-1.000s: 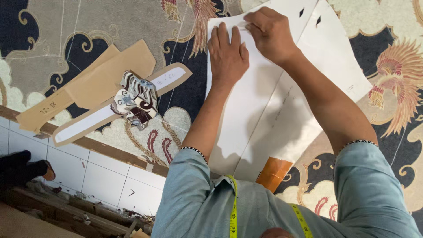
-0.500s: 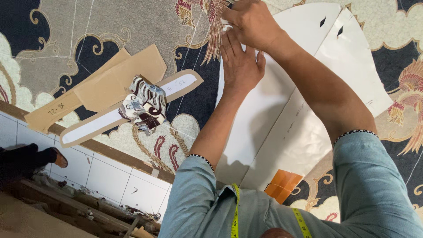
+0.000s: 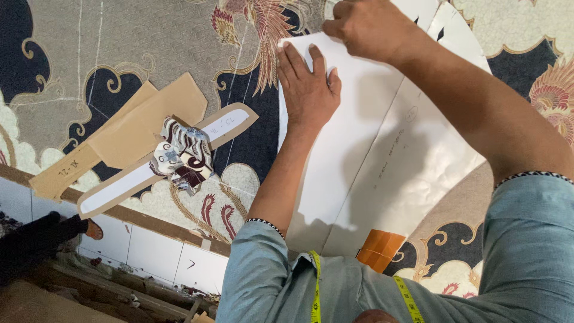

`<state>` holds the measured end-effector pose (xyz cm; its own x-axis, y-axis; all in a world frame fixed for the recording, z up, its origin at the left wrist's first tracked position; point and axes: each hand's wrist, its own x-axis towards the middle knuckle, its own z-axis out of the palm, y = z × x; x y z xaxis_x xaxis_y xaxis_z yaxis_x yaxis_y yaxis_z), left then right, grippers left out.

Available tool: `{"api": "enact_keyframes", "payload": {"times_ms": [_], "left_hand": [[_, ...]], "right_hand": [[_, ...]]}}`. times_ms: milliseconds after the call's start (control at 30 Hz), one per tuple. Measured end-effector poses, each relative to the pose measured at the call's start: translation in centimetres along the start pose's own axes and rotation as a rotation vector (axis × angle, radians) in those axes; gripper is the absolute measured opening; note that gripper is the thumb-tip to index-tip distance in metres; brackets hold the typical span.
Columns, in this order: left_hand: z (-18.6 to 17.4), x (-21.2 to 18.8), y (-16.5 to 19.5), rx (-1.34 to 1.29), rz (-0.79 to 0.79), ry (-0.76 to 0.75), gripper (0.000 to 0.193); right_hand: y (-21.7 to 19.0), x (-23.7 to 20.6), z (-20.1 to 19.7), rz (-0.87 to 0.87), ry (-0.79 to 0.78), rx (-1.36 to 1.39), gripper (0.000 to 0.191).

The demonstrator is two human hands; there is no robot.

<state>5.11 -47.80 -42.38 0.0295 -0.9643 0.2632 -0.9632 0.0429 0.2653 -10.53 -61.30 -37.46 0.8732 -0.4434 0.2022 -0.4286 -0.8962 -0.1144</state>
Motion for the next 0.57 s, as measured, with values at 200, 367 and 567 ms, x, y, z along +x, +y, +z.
{"api": "enact_keyframes", "payload": {"times_ms": [200, 367, 567], "left_hand": [[-0.1, 0.2, 0.4, 0.064, 0.091, -0.091, 0.059], [0.3, 1.0, 1.1, -0.015, 0.257, -0.185, 0.061], [0.4, 1.6, 1.5, -0.043, 0.299, -0.226, 0.069]], "right_hand": [[3.8, -5.1, -0.8, 0.142, -0.033, -0.109, 0.028], [3.1, -4.6, -0.3, 0.113, 0.204, 0.061, 0.019], [1.3, -0.9, -0.1, 0.035, 0.171, 0.109, 0.032]]}}
